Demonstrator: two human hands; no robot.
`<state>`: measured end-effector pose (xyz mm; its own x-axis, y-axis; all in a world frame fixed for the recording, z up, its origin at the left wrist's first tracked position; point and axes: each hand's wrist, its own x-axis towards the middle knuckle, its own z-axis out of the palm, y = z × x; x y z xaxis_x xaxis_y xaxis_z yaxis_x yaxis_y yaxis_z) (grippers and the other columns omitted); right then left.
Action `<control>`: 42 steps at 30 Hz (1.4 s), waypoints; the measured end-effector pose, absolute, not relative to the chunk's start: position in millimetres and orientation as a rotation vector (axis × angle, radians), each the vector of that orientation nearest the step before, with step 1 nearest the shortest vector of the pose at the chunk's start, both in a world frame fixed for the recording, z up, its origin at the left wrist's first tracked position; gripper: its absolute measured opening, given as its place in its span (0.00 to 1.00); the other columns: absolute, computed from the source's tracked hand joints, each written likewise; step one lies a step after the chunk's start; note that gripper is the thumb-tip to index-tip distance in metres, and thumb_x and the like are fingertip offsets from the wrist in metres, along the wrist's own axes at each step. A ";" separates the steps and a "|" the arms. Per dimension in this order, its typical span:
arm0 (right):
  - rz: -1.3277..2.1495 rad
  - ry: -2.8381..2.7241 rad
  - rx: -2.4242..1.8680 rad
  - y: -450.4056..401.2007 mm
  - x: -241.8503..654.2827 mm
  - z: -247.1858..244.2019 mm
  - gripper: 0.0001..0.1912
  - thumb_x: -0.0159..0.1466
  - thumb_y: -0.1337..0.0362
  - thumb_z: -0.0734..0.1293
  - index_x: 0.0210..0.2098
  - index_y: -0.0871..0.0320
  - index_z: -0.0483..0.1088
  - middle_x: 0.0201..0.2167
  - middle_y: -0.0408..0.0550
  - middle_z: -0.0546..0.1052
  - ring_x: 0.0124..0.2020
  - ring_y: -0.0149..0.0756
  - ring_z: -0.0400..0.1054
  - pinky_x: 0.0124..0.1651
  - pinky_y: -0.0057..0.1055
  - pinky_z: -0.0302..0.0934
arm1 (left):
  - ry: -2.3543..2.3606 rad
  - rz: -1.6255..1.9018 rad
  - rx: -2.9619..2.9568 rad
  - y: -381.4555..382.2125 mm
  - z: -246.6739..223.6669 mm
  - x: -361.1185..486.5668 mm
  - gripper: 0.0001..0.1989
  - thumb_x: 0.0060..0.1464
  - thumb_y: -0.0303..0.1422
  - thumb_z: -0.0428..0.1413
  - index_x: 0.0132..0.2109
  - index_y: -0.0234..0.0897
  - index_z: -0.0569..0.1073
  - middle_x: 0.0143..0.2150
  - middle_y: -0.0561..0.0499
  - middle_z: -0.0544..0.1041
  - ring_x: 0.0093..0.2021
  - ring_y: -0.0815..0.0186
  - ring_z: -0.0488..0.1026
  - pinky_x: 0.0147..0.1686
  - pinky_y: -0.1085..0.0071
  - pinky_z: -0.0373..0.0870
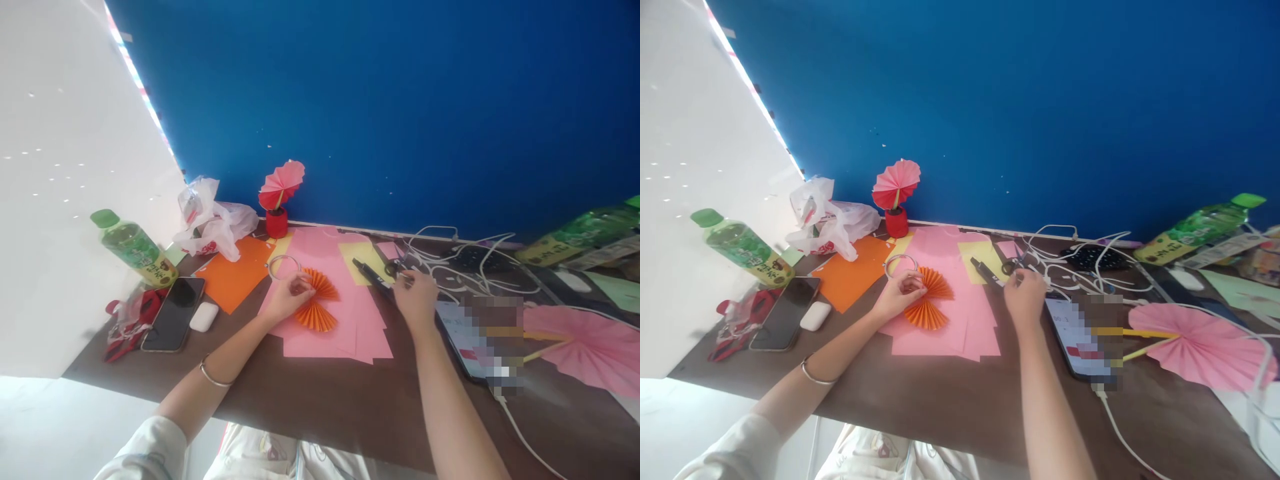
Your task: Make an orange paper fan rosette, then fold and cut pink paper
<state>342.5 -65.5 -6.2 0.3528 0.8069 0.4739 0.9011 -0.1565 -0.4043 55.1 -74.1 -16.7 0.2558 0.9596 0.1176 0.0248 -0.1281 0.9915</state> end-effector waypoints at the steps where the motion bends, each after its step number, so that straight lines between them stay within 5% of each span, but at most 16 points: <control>1: -0.193 -1.483 -2.081 -59.2 352.2 -4.1 0.14 0.54 0.67 0.57 0.34 0.66 0.71 0.34 0.62 0.73 0.39 0.49 0.66 0.44 0.44 0.58 | 0.984 1.099 1.440 -73.3 -17.4 55.2 0.14 0.46 0.32 0.58 0.42 0.36 0.67 0.29 0.53 0.73 0.32 0.69 0.73 0.39 0.69 0.69; 7: 0.101 -1.498 -2.660 -21.0 368.5 16.9 0.25 0.52 0.52 0.62 0.37 0.68 0.71 0.37 0.71 0.72 0.43 0.60 0.65 0.37 0.44 0.60 | 1.015 1.170 1.423 -69.8 -20.9 54.5 0.15 0.48 0.31 0.57 0.44 0.36 0.66 0.32 0.51 0.74 0.36 0.68 0.73 0.41 0.68 0.69; 13: 0.334 -1.451 -2.674 2.1 375.4 23.6 0.16 0.47 0.63 0.67 0.34 0.65 0.70 0.35 0.68 0.73 0.44 0.60 0.65 0.38 0.47 0.57 | 1.047 1.192 1.440 -64.1 -22.7 49.3 0.15 0.47 0.33 0.58 0.44 0.36 0.68 0.31 0.51 0.74 0.35 0.67 0.74 0.41 0.67 0.70; 18: 0.570 -1.279 -2.356 -4.8 388.1 31.6 0.10 0.52 0.60 0.64 0.21 0.61 0.67 0.25 0.60 0.71 0.33 0.47 0.68 0.30 0.38 0.56 | 1.019 1.265 1.402 -63.2 -23.5 48.7 0.14 0.47 0.33 0.58 0.42 0.34 0.68 0.31 0.51 0.74 0.35 0.68 0.74 0.41 0.68 0.70; 23: 0.665 -1.214 -1.974 -29.8 380.7 39.2 0.12 0.57 0.55 0.59 0.24 0.54 0.64 0.28 0.53 0.73 0.21 0.34 0.61 0.19 0.32 0.52 | 1.045 1.238 1.373 -60.6 -25.4 45.4 0.12 0.47 0.31 0.58 0.41 0.34 0.69 0.34 0.49 0.73 0.34 0.68 0.74 0.41 0.68 0.71; 28: 0.728 -1.221 -1.715 -62.0 354.4 45.6 0.17 0.51 0.48 0.64 0.27 0.55 0.67 0.25 0.49 0.71 0.21 0.34 0.61 0.18 0.31 0.52 | 1.059 1.251 1.374 -57.3 -27.4 41.9 0.12 0.47 0.32 0.58 0.40 0.34 0.69 0.32 0.49 0.74 0.34 0.66 0.75 0.41 0.67 0.71; 32: 0.819 -1.657 -1.759 -95.4 319.7 57.3 0.17 0.53 0.48 0.64 0.26 0.56 0.69 0.26 0.48 0.74 0.29 0.38 0.68 0.28 0.31 0.59 | 1.106 1.252 1.462 -59.8 -23.5 41.4 0.11 0.47 0.32 0.57 0.40 0.34 0.70 0.32 0.49 0.75 0.34 0.66 0.74 0.39 0.68 0.71; 37: 0.480 -2.315 -2.019 -129.4 274.5 71.1 0.13 0.53 0.52 0.63 0.21 0.55 0.65 0.17 0.43 0.71 0.18 0.33 0.63 0.22 0.28 0.48 | 1.201 1.264 1.588 -63.4 -18.3 39.9 0.10 0.48 0.33 0.56 0.40 0.36 0.71 0.32 0.50 0.75 0.34 0.67 0.74 0.35 0.71 0.69; 42: 0.245 -2.465 -1.980 -135.2 252.1 70.1 0.14 0.55 0.52 0.61 0.20 0.55 0.63 0.17 0.43 0.71 0.20 0.33 0.64 0.22 0.27 0.43 | 1.222 1.284 1.610 -64.9 -17.7 39.9 0.10 0.48 0.34 0.56 0.39 0.36 0.71 0.33 0.49 0.75 0.35 0.66 0.73 0.35 0.72 0.68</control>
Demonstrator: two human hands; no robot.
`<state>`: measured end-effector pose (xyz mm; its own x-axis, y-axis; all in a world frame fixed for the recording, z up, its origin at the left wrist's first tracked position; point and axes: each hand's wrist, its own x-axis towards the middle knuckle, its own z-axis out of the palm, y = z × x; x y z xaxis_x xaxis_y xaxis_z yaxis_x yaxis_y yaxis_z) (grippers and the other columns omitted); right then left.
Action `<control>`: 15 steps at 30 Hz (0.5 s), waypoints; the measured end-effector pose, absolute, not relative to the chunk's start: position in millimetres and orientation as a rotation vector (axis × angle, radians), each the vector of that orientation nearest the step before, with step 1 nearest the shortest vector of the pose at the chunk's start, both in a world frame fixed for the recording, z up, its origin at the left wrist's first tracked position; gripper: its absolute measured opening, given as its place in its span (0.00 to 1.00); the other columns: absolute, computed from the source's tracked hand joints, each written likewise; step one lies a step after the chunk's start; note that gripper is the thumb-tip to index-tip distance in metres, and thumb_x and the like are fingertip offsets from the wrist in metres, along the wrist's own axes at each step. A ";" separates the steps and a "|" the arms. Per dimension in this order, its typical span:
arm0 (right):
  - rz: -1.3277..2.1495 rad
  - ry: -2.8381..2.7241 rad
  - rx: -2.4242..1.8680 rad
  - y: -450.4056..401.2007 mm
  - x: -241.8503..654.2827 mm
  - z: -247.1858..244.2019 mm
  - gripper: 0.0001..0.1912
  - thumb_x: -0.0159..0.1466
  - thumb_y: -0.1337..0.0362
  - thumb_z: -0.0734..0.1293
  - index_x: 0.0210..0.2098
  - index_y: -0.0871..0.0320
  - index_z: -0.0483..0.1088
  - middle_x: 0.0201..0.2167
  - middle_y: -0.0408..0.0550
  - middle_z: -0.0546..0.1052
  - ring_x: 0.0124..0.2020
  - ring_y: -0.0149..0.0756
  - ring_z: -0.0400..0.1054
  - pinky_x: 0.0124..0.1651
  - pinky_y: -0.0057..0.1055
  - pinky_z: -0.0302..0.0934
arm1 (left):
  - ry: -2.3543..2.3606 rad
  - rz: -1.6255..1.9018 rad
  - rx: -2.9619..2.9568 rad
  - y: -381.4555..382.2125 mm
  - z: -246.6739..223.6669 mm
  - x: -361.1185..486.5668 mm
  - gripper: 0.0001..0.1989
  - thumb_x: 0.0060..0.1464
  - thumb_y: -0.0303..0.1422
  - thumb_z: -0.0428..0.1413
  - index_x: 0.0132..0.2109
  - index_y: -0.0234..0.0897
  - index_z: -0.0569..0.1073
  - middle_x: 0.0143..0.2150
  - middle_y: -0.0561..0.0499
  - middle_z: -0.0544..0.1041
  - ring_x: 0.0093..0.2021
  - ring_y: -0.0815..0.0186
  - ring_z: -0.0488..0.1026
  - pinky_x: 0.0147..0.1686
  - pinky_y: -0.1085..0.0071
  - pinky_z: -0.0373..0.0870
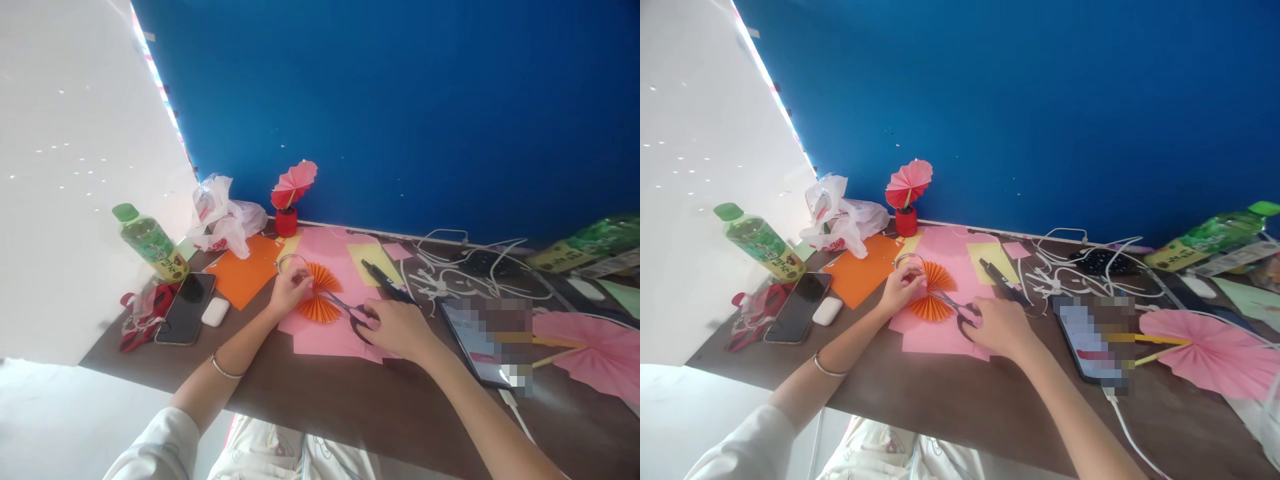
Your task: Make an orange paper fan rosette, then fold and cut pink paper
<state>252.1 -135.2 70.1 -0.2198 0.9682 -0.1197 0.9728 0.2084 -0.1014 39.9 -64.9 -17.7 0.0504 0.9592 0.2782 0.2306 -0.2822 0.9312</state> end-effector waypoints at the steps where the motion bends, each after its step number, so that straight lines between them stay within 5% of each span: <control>1: -0.221 2.431 1.939 -133.9 249.3 69.4 0.15 0.56 0.52 0.60 0.20 0.55 0.63 0.17 0.43 0.70 0.20 0.34 0.64 0.22 0.27 0.43 | 1.223 1.284 1.618 -65.3 -17.4 40.2 0.10 0.48 0.34 0.56 0.39 0.36 0.71 0.33 0.49 0.75 0.35 0.66 0.73 0.35 0.72 0.67; 15: -0.131 2.491 1.886 -111.2 230.0 59.3 0.14 0.53 0.53 0.62 0.19 0.55 0.64 0.21 0.44 0.74 0.21 0.33 0.65 0.24 0.28 0.44 | 1.177 1.287 1.686 -65.6 -19.1 41.4 0.09 0.49 0.35 0.55 0.38 0.36 0.72 0.31 0.50 0.76 0.30 0.69 0.71 0.31 0.72 0.66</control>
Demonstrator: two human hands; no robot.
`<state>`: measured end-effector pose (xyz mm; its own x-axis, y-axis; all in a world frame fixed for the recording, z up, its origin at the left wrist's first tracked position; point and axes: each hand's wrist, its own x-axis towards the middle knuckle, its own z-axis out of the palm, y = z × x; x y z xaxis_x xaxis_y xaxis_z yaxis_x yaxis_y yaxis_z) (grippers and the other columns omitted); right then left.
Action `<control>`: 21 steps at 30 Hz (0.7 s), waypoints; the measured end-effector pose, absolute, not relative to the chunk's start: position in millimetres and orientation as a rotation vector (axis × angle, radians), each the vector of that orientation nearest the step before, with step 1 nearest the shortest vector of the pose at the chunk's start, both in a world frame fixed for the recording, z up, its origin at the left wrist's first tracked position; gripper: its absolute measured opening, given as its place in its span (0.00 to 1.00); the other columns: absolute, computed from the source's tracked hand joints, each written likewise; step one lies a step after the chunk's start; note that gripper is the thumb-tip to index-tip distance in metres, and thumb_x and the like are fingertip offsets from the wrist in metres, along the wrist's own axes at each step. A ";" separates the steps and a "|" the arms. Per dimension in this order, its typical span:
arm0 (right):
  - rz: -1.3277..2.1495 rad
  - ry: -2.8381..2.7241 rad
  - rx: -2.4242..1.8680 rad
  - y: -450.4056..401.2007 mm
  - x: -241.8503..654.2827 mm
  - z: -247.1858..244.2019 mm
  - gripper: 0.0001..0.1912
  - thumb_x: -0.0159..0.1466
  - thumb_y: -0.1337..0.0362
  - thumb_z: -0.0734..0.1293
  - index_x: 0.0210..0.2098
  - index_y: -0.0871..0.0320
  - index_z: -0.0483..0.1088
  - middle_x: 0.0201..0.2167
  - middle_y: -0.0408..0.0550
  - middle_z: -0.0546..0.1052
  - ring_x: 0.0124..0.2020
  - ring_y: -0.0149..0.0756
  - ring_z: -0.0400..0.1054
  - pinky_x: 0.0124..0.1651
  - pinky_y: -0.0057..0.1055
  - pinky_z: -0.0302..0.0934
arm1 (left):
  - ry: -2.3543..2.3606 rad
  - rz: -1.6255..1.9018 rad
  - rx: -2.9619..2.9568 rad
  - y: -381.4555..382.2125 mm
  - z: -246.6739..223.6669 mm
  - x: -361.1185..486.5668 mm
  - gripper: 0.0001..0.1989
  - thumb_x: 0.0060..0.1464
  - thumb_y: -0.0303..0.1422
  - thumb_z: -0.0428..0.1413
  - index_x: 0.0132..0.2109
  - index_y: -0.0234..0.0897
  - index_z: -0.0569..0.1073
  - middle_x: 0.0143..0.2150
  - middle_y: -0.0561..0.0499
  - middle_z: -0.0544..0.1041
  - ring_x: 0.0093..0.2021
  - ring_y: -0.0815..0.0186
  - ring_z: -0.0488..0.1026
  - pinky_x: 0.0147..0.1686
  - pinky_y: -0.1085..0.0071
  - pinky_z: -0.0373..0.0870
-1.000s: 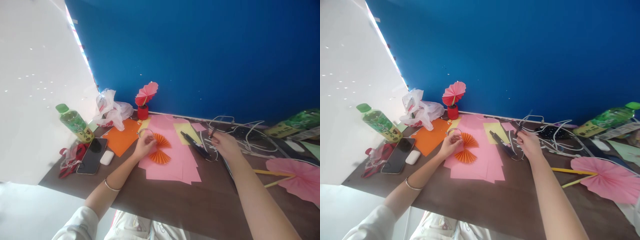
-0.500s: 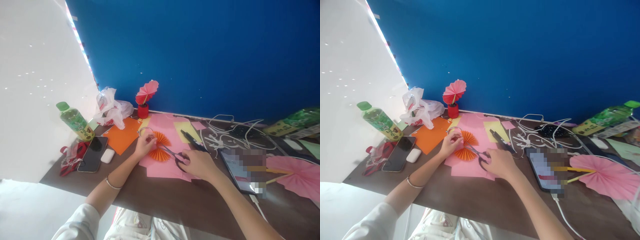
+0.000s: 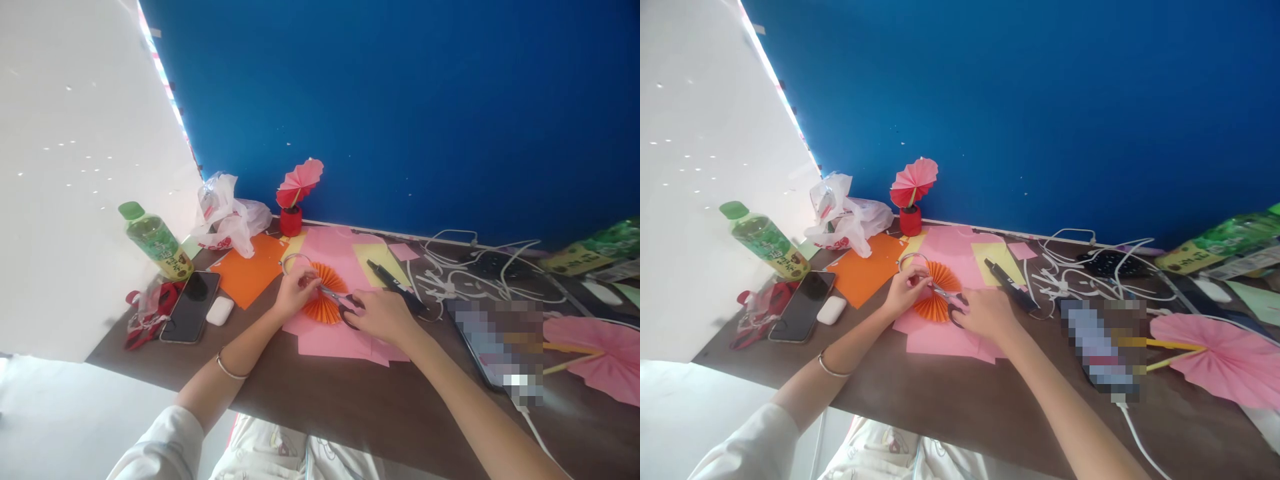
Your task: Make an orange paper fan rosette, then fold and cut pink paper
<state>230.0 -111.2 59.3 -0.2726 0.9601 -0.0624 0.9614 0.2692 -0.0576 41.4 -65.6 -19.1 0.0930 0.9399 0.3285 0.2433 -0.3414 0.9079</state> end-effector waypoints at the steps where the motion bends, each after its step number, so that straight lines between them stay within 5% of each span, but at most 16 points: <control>1: -0.124 2.492 1.882 -110.7 230.0 58.8 0.13 0.53 0.54 0.62 0.19 0.55 0.64 0.20 0.44 0.73 0.21 0.33 0.65 0.24 0.28 0.44 | 1.176 1.288 1.684 -65.9 -18.5 41.5 0.09 0.49 0.35 0.55 0.38 0.37 0.72 0.31 0.50 0.76 0.30 0.69 0.71 0.31 0.72 0.66; 21: -0.140 2.478 1.813 -110.9 230.5 64.0 0.16 0.57 0.53 0.59 0.20 0.57 0.65 0.20 0.45 0.73 0.20 0.32 0.64 0.23 0.27 0.44 | 1.183 1.312 1.682 -67.3 -16.7 42.8 0.08 0.48 0.35 0.56 0.35 0.35 0.72 0.30 0.51 0.75 0.25 0.72 0.66 0.28 0.74 0.63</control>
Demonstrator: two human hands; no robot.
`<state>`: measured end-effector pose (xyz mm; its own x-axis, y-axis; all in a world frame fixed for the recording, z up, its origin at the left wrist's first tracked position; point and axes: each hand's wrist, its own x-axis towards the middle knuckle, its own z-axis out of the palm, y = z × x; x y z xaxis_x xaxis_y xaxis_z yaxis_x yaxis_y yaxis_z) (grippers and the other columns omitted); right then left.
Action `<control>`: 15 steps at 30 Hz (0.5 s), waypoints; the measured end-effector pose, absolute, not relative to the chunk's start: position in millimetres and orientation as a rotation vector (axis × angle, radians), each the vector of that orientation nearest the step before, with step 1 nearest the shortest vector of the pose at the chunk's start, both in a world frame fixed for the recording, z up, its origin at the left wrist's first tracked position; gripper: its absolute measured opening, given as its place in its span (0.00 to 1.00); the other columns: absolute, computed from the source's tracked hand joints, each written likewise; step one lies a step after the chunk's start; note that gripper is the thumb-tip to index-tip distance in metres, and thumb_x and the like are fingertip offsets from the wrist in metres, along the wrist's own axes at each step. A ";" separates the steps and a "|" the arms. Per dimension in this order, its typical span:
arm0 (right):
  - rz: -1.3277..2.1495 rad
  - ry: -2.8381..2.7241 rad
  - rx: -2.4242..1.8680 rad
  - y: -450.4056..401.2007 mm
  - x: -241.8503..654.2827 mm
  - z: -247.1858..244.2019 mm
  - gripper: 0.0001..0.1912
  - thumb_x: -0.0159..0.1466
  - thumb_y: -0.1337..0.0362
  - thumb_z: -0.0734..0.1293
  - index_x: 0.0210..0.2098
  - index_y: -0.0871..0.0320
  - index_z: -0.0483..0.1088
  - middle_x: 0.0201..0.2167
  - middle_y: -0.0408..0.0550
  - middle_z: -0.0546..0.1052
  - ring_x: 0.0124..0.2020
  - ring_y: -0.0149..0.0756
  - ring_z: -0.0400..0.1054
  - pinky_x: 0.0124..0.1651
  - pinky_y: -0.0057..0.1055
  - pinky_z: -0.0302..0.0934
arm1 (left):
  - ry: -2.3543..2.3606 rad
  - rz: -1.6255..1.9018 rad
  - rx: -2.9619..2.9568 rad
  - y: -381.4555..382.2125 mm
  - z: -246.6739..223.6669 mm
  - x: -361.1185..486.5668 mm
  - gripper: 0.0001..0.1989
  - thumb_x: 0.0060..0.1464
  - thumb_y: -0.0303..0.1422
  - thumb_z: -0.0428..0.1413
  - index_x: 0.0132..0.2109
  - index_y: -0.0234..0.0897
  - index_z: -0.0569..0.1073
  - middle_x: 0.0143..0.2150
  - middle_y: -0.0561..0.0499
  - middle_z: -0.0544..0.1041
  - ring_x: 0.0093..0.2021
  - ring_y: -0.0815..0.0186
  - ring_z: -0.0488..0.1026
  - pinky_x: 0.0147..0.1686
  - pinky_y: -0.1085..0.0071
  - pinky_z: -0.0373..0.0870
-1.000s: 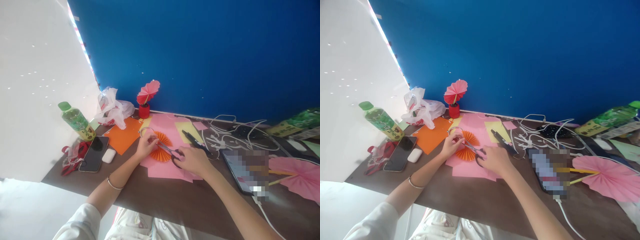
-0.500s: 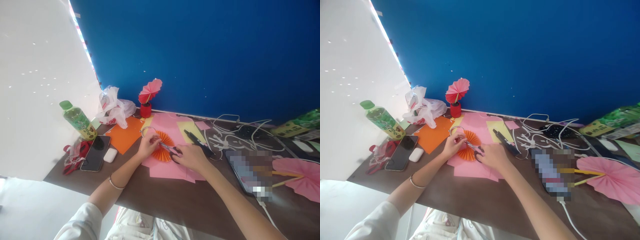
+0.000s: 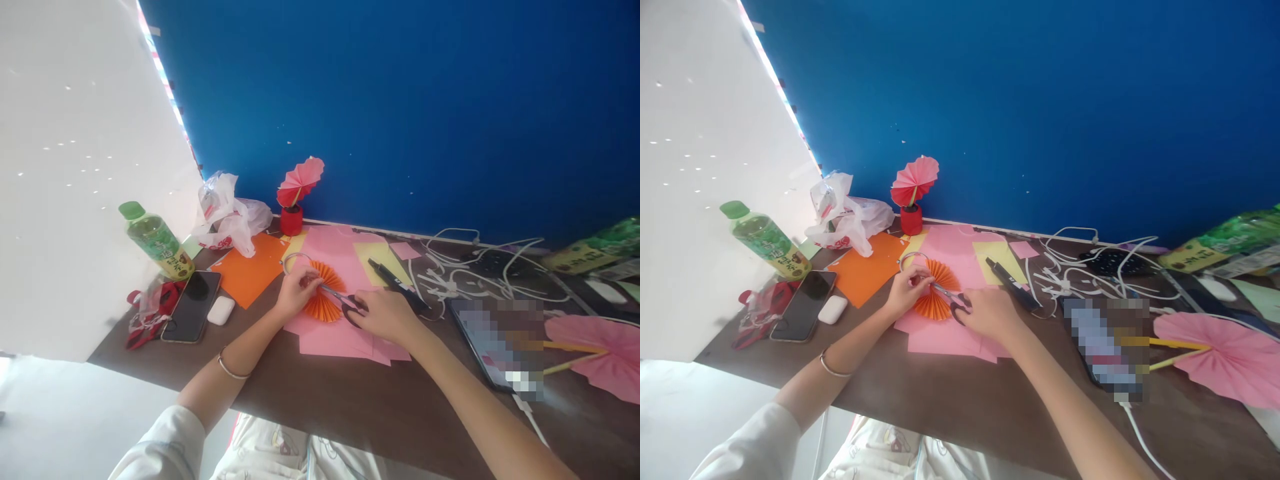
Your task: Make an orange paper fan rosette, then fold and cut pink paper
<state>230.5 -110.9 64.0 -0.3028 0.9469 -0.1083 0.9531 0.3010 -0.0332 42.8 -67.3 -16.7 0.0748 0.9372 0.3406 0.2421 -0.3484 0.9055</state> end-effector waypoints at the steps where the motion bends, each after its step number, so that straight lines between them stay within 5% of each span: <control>1: -0.145 2.479 1.809 -111.3 229.6 64.3 0.16 0.57 0.53 0.59 0.21 0.57 0.65 0.20 0.45 0.73 0.20 0.32 0.64 0.23 0.27 0.44 | 1.179 1.315 1.687 -67.4 -17.0 43.0 0.08 0.48 0.35 0.56 0.35 0.35 0.72 0.29 0.51 0.75 0.25 0.72 0.66 0.28 0.74 0.63; 15: -0.125 2.479 1.796 -105.9 220.9 63.6 0.15 0.55 0.52 0.59 0.21 0.56 0.65 0.19 0.45 0.73 0.20 0.33 0.64 0.22 0.27 0.42 | 1.204 1.355 1.728 -67.8 -16.9 42.5 0.06 0.50 0.34 0.55 0.34 0.36 0.72 0.29 0.52 0.74 0.23 0.73 0.63 0.26 0.74 0.62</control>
